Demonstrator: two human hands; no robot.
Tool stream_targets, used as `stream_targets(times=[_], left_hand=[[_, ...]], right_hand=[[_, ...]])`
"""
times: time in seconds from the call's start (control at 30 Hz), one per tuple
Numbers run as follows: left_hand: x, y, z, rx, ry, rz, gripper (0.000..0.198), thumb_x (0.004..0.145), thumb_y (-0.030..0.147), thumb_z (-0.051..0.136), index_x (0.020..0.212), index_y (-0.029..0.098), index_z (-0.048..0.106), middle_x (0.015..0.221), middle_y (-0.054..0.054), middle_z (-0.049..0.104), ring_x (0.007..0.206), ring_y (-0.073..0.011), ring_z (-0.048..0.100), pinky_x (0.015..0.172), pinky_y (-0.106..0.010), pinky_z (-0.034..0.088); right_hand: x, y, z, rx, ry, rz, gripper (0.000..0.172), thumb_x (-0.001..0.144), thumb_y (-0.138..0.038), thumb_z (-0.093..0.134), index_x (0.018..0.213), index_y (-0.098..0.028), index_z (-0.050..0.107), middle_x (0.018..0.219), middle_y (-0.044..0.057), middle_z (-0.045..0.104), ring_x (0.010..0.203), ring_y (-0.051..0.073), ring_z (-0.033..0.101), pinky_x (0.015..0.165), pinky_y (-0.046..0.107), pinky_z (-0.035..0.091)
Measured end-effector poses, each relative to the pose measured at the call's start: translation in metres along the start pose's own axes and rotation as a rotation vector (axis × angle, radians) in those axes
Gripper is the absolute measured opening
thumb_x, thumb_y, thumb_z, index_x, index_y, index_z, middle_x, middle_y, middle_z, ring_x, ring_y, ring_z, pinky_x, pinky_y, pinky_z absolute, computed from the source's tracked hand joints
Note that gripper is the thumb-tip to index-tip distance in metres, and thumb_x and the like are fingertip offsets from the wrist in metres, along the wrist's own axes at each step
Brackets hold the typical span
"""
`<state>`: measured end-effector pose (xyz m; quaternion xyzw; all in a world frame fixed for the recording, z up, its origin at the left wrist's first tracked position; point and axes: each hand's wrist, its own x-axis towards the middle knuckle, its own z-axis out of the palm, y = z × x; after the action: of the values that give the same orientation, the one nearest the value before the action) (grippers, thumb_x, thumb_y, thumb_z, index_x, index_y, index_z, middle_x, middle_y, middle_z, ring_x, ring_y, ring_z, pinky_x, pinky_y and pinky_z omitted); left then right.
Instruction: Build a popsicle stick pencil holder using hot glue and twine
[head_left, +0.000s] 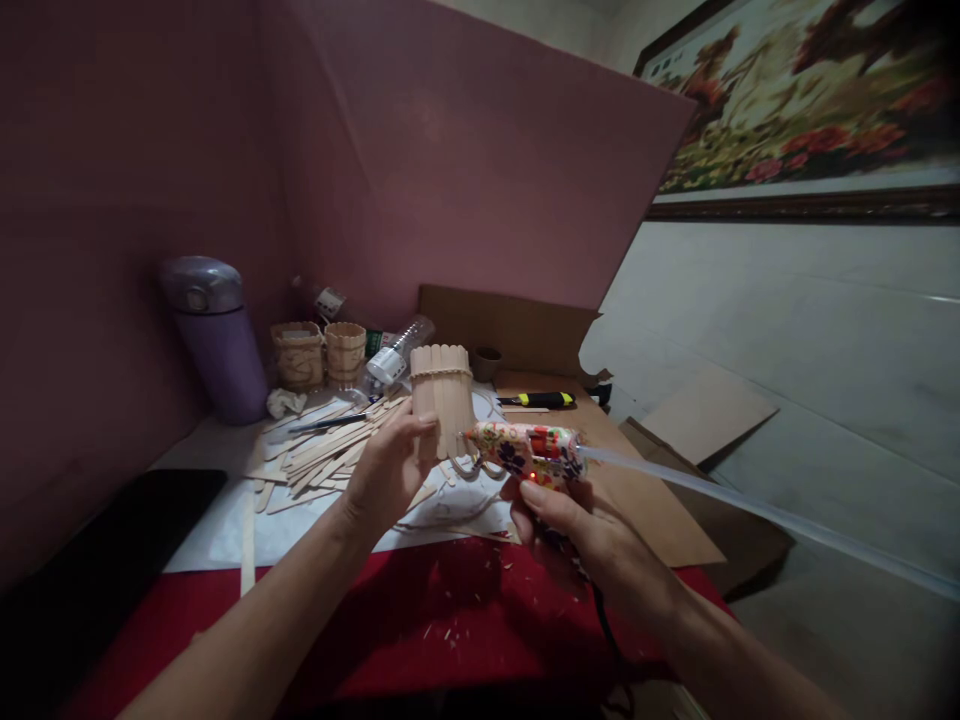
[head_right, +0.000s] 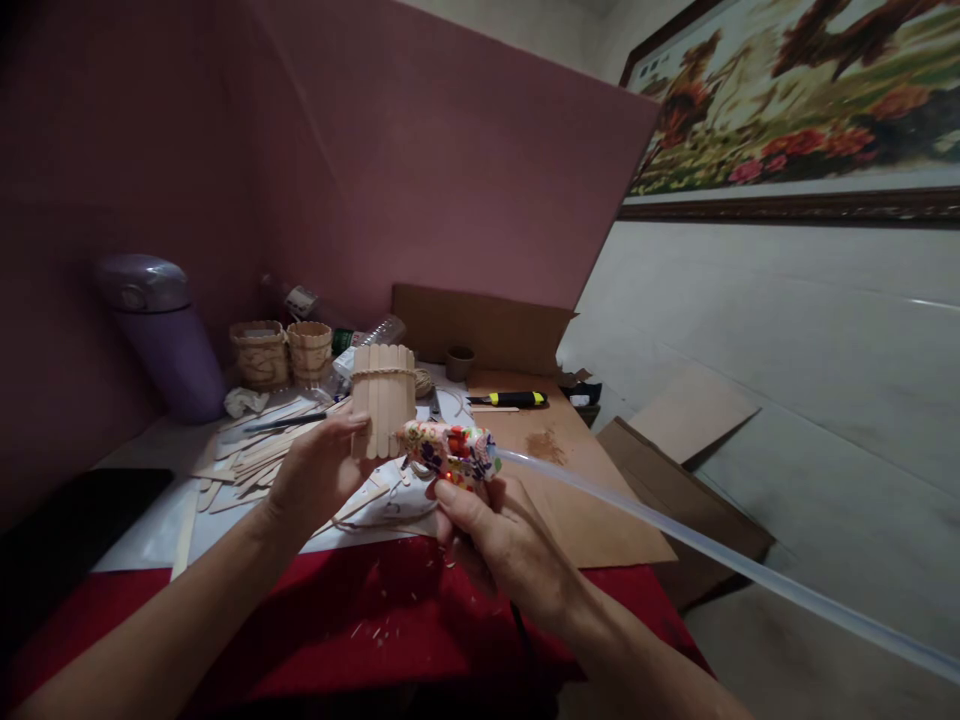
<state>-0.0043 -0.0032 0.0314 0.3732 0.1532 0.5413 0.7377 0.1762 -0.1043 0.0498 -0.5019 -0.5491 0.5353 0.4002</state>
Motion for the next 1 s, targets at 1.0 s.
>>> stream_targets(times=[1.0], left_hand=[[-0.0018,0.0039,-0.0017,-0.03,0.032,-0.041,0.037,0.073,0.024,0.065,0.108,0.013,0.066,0.102,-0.011,0.071,0.092,-0.0253,0.066,0.08,-0.036,0.056]], right_hand=[[0.0007,0.0005,-0.0049,0.0,0.016,0.0,0.049,0.089,-0.061,0.052,0.066,-0.017,0.057,0.04,-0.006,0.041,0.033,0.005,0.034,0.034,0.018,0.024]])
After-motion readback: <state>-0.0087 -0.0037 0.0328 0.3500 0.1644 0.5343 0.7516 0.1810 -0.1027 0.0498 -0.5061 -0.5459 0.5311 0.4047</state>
